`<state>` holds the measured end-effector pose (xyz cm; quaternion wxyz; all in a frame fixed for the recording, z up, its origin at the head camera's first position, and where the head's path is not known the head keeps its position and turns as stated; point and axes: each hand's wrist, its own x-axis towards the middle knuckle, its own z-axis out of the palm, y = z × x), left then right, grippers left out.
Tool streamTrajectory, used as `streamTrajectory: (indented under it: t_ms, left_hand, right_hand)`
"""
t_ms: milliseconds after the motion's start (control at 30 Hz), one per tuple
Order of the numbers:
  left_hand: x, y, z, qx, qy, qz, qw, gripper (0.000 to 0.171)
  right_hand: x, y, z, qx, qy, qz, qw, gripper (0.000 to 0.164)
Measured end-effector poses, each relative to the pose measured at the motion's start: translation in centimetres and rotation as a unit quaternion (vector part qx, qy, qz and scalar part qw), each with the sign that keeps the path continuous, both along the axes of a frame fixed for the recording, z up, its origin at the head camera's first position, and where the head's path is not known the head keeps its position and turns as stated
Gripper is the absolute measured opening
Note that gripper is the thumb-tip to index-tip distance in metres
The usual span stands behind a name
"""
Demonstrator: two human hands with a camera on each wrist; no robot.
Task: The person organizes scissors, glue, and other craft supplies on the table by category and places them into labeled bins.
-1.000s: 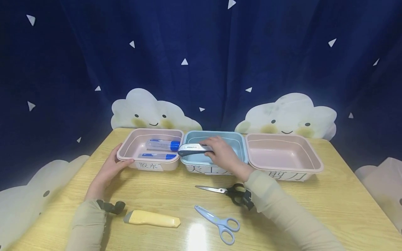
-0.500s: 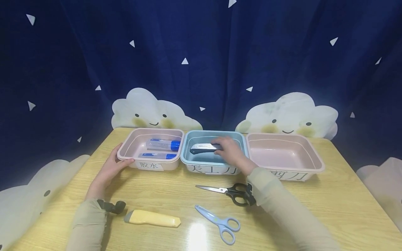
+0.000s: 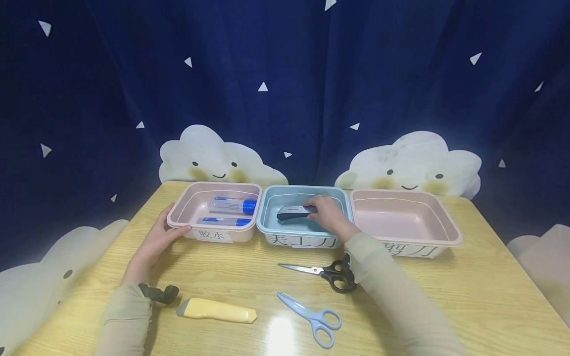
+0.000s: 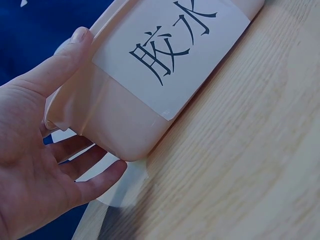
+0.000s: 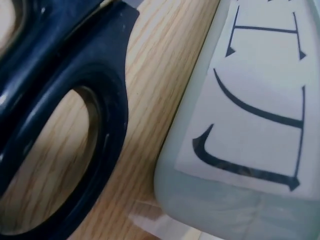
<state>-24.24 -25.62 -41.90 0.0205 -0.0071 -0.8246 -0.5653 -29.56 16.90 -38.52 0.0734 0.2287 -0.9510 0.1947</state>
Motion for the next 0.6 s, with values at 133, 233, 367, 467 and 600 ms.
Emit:
streamTrajectory:
  t_ms: [133, 233, 367, 467, 600]
  left_hand:
    - [0.10, 0.05, 0.05, 0.003, -0.004, -0.001, 1.0000, 0.096]
    - [0.11, 0.03, 0.04, 0.002, -0.007, 0.000, 1.0000, 0.096]
    - [0.03, 0.00, 0.05, -0.002, -0.008, 0.003, 1.0000, 0.096]
    - [0.04, 0.04, 0.10, -0.002, -0.007, 0.002, 1.0000, 0.095]
    - [0.13, 0.11, 0.16, 0.001, -0.006, 0.001, 1.0000, 0.095]
  right_hand:
    - [-0.48, -0.09, -0.43, 0.016, -0.014, -0.012, 1.000, 0.032]
    - [-0.76, -0.20, -0.62, 0.034, -0.021, -0.019, 0.999, 0.032]
    - [-0.80, -0.37, -0.39, 0.055, -0.030, -0.026, 0.998, 0.033]
    - [-0.72, -0.49, -0.20, 0.068, -0.036, -0.027, 0.997, 0.034]
    - [-0.73, -0.56, -0.26, 0.084, -0.041, -0.021, 0.995, 0.035]
